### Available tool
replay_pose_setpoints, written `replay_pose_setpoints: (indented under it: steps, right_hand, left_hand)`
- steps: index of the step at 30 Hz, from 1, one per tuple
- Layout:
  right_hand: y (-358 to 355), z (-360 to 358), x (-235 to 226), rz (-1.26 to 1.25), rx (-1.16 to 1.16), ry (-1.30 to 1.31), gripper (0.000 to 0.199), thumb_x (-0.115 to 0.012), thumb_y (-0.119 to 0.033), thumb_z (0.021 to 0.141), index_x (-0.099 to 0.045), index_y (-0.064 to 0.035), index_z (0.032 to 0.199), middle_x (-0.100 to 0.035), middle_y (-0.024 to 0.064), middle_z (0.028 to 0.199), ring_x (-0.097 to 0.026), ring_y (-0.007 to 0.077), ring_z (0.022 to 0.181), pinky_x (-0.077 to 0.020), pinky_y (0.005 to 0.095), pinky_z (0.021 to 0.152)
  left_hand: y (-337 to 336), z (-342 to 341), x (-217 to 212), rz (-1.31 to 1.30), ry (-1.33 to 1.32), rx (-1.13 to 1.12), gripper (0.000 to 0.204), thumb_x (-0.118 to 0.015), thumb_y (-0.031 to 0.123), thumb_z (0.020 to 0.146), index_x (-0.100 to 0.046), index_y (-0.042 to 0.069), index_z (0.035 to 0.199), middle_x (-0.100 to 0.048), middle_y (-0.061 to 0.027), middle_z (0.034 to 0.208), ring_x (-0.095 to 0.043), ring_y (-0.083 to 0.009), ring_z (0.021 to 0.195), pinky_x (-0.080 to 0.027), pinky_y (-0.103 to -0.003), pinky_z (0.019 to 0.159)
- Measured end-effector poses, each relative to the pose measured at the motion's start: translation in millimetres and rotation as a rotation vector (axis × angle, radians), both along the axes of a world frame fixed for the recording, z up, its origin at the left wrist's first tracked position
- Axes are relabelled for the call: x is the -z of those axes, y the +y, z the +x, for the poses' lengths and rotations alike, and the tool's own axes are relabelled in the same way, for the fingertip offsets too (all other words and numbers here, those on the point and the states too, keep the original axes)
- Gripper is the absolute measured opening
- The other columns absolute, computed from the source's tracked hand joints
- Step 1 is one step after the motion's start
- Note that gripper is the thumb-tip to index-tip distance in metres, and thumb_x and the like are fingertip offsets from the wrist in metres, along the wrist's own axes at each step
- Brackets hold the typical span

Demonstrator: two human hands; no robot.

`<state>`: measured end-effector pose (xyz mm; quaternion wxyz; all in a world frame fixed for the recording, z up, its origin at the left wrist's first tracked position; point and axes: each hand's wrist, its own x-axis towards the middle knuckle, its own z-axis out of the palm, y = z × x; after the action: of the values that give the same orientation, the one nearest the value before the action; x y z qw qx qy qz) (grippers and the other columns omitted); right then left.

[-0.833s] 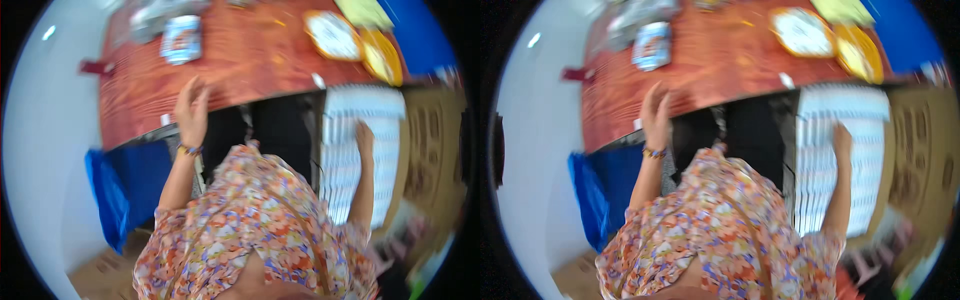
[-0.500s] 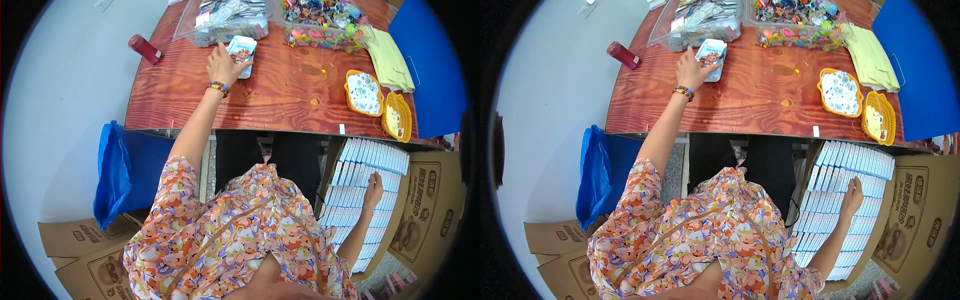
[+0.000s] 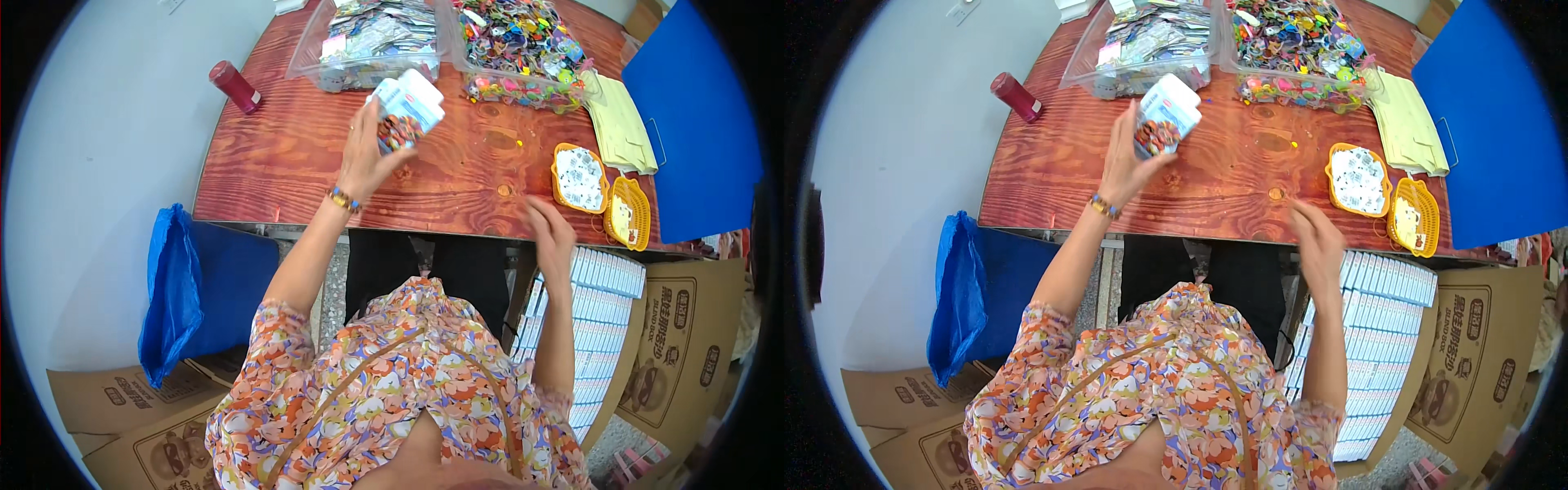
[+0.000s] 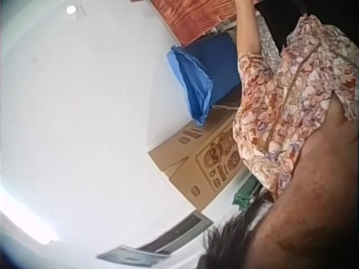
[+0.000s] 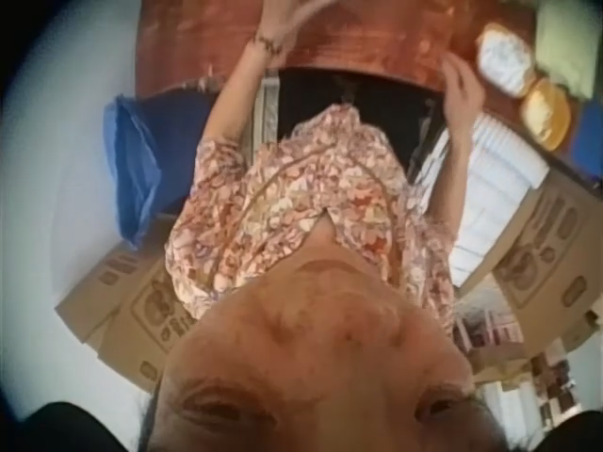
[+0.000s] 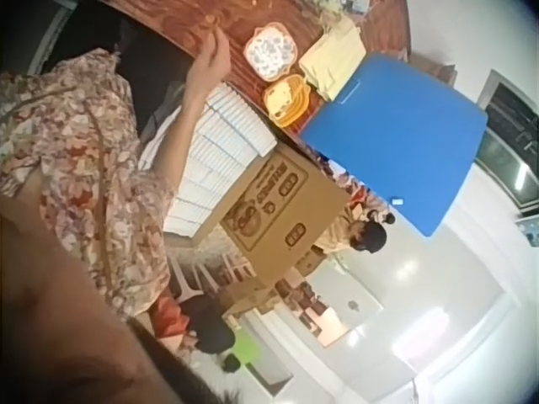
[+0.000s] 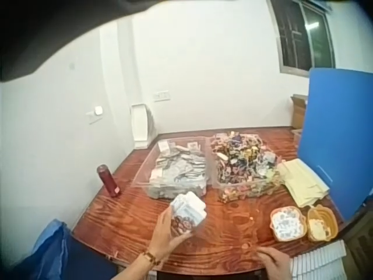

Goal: Packaging small colorful toy items into small illustrated cardboard boxes at a table.

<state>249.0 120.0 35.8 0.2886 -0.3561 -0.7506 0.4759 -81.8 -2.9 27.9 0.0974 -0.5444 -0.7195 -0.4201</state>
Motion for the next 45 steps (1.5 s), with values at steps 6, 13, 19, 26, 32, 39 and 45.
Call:
replay_pose_setpoints:
  steps: [6,13,19,26,32,39,45]
  right_hand:
    - [22.6,-117.5,-35.6,-0.439,-0.3,0.278,0.033,-0.062,-0.015,0.097,-0.059,0.0006,0.126,-0.068,0.0067,0.111,-0.067,0.012,0.095,-0.0536,0.0249,0.077]
    - [20.9,-136.2,-23.1,0.043,-0.36,-0.026,0.012,-0.064,-0.009,0.093,-0.064,0.0,0.101,-0.069,0.0011,0.083,-0.061,0.004,0.073,-0.0464,0.0223,0.063]
    - [24.0,-139.9,-28.3,-0.038,-0.377,-0.077,0.012,-0.064,-0.007,0.093,-0.064,0.0015,0.101,-0.069,0.0017,0.083,-0.06,0.0032,0.074,-0.0467,0.0234,0.064]
    - [32.2,-156.0,-33.7,0.076,-0.458,-0.183,0.014,-0.063,-0.007,0.094,-0.065,0.0018,0.105,-0.07,0.0032,0.086,-0.062,0.0045,0.078,-0.0495,0.023,0.069]
    - [34.4,-165.6,-28.5,-0.224,-0.187,0.148,0.023,-0.063,-0.005,0.094,-0.062,0.0014,0.116,-0.068,0.0099,0.112,-0.064,0.0122,0.102,-0.0511,0.0274,0.088]
    - [12.0,-170.3,15.4,0.236,-0.175,0.218,0.039,-0.061,0.003,0.093,-0.056,0.0006,0.132,-0.062,0.0099,0.121,-0.062,0.0167,0.111,-0.0521,0.0298,0.094]
    - [30.4,-167.4,27.1,-0.347,-0.275,0.415,0.029,-0.058,0.004,0.095,-0.059,0.0017,0.125,-0.061,0.008,0.119,-0.064,0.0145,0.105,-0.0528,0.0271,0.091]
  left_hand:
    - [-34.5,54.6,-24.7,-0.095,0.057,0.212,0.108,-0.089,0.024,0.067,-0.027,-0.003,0.151,-0.044,-0.0221,0.141,-0.044,-0.0387,0.13,-0.041,-0.044,0.107]
    - [-38.3,56.4,-11.9,-0.19,-0.011,0.175,0.097,-0.088,0.02,0.068,-0.036,-0.003,0.146,-0.05,-0.0196,0.13,-0.054,-0.0377,0.116,-0.048,-0.045,0.095]
    - [-36.5,58.2,-16.6,-0.285,-0.02,0.117,0.091,-0.086,0.02,0.069,-0.04,-0.002,0.143,-0.052,-0.0175,0.128,-0.056,-0.036,0.114,-0.048,-0.044,0.092]
    - [-14.9,59.5,-7.6,-0.228,-0.092,-0.008,0.091,-0.088,0.026,0.067,-0.042,-0.001,0.142,-0.055,-0.0185,0.123,-0.057,-0.0373,0.111,-0.048,-0.045,0.091]
    - [-1.2,45.0,-2.2,-0.124,-0.295,-0.031,0.079,-0.086,0.019,0.07,-0.047,-0.001,0.136,-0.062,-0.0203,0.111,-0.062,-0.0392,0.101,-0.053,-0.045,0.081]
    - [27.9,47.8,-0.1,-0.055,-0.475,-0.068,0.073,-0.086,0.019,0.072,-0.051,-0.001,0.132,-0.067,-0.0198,0.109,-0.066,-0.0348,0.099,-0.053,-0.041,0.083]
    - [30.5,35.2,14.6,-0.011,-1.036,0.066,0.051,-0.081,0.016,0.079,-0.062,-0.003,0.122,-0.07,-0.0145,0.1,-0.068,-0.0203,0.09,-0.053,-0.033,0.08]
